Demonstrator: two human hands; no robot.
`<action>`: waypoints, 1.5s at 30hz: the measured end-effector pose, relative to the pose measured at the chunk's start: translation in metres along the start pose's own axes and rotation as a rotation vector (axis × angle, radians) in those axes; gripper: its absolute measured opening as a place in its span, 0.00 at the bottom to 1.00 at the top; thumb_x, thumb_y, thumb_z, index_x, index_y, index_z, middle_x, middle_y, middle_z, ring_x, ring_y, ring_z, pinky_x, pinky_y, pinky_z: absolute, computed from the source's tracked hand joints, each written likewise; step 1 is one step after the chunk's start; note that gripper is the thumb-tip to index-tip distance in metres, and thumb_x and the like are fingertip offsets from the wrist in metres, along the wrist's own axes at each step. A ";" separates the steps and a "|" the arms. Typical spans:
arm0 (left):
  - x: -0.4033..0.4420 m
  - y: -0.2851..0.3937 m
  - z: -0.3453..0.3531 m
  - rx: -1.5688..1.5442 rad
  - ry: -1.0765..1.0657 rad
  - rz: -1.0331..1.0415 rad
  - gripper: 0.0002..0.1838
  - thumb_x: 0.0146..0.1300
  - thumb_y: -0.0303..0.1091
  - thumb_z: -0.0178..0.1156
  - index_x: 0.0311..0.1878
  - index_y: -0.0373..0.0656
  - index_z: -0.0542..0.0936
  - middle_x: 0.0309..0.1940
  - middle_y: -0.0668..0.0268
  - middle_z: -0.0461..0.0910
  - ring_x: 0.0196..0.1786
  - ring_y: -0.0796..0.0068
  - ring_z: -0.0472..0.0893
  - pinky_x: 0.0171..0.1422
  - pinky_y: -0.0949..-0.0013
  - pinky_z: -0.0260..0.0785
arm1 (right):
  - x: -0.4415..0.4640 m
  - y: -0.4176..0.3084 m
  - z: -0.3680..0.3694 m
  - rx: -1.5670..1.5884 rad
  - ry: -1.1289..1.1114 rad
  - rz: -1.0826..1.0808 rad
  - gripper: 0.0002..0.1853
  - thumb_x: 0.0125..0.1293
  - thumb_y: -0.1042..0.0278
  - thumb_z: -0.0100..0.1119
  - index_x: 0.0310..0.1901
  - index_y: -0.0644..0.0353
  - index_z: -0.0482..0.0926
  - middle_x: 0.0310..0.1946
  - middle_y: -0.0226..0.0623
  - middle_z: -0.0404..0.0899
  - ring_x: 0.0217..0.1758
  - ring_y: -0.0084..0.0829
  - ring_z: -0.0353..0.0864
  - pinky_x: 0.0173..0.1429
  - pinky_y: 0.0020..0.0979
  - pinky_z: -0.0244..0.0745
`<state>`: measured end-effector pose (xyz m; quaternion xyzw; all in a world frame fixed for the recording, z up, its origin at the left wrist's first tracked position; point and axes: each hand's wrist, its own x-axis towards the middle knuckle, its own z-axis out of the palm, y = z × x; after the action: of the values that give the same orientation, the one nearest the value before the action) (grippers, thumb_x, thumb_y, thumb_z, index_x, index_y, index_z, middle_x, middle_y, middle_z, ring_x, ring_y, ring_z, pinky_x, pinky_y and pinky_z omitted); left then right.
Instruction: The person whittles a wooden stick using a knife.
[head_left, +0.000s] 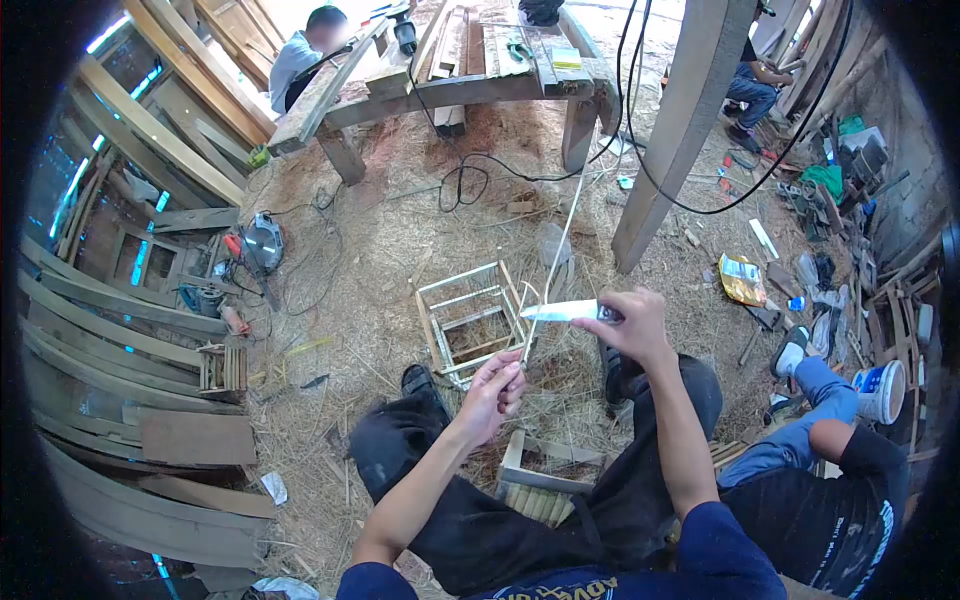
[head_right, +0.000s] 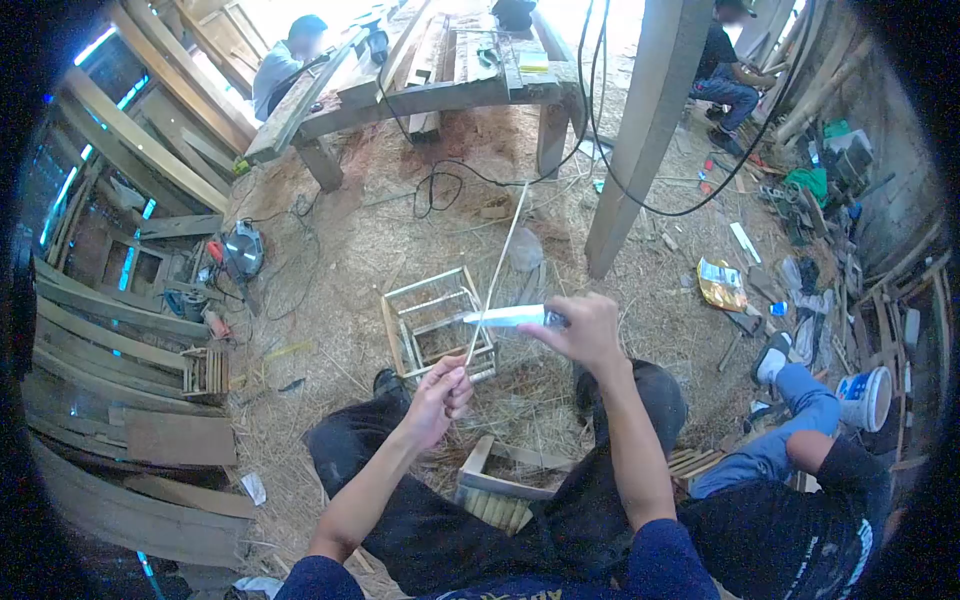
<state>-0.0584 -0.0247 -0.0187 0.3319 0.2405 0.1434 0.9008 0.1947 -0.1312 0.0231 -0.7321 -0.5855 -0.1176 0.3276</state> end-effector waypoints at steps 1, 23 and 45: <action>0.003 0.003 -0.002 0.059 -0.005 -0.012 0.13 0.77 0.36 0.52 0.60 0.45 0.73 0.28 0.76 0.64 0.24 0.88 0.58 0.24 0.82 0.48 | 0.003 -0.001 0.002 -0.013 -0.006 -0.024 0.23 0.52 0.38 0.75 0.27 0.53 0.85 0.15 0.33 0.79 0.18 0.34 0.79 0.28 0.34 0.71; 0.018 0.006 0.022 0.234 0.068 0.098 0.14 0.78 0.36 0.53 0.61 0.41 0.77 0.24 0.78 0.64 0.18 0.91 0.57 0.19 0.79 0.47 | 0.003 -0.026 0.032 0.098 -0.042 -0.106 0.22 0.54 0.42 0.74 0.29 0.56 0.85 0.19 0.33 0.81 0.22 0.35 0.80 0.31 0.35 0.71; 0.017 0.024 0.014 0.372 0.110 0.108 0.21 0.78 0.40 0.53 0.67 0.39 0.70 0.29 0.72 0.71 0.20 0.88 0.64 0.24 0.81 0.58 | 0.013 -0.018 0.029 0.011 -0.082 0.116 0.27 0.58 0.33 0.67 0.29 0.54 0.84 0.14 0.40 0.77 0.19 0.42 0.82 0.27 0.39 0.75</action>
<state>-0.0391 -0.0071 0.0009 0.4967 0.2936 0.1622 0.8005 0.1751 -0.1013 0.0141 -0.7671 -0.5557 -0.0653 0.3137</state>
